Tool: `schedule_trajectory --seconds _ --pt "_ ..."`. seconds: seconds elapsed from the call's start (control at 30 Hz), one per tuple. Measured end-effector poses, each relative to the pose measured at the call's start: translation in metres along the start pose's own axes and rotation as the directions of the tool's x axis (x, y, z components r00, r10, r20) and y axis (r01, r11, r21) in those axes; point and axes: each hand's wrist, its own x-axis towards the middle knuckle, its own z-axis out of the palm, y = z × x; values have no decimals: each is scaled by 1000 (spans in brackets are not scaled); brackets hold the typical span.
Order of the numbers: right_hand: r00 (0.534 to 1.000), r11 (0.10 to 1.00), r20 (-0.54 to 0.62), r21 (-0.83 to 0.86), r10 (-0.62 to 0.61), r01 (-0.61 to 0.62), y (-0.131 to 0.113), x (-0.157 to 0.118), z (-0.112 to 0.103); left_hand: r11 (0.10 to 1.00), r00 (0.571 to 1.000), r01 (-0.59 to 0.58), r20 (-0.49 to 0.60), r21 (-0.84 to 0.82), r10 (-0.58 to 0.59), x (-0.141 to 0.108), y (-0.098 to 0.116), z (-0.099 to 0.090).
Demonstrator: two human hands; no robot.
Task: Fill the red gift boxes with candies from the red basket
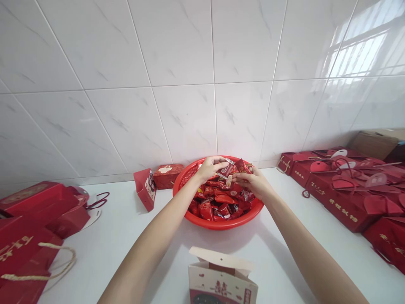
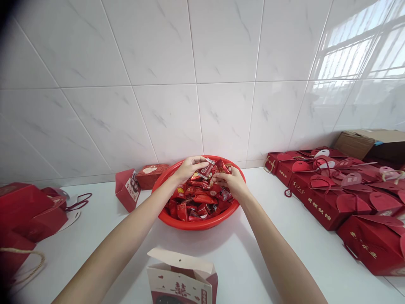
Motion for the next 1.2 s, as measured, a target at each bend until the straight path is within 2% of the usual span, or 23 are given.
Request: schedule_trajectory --seconds 0.2,0.43,0.57,0.73,0.87,1.0,1.1,1.2 --pt "999 999 21 28 24 -25 -2 0 0 990 988 139 -70 -5 -139 3 -3 -2" --pt "997 998 44 30 60 -61 -3 -1 0 960 960 279 -27 -35 -280 -2 4 0" --pt "992 997 104 -16 70 -69 -2 -1 -1 920 924 381 57 -90 -377 -4 10 3" --pt "994 997 97 -62 55 -49 -2 -3 0 875 878 459 225 -155 -422 -5 18 4" --pt "993 997 98 -59 62 -57 -2 -3 2 885 878 452 232 -113 -419 -7 22 1" --pt "992 999 116 -28 38 -35 -2 -3 2 918 885 395 286 -40 -368 -10 23 0" --pt "992 1000 124 -19 8 -6 -1 -3 3 935 899 354 286 -24 -333 -11 20 -1" --pt "981 1000 192 -11 0 2 -1 -3 3 934 900 357 270 -12 -341 -11 17 0"
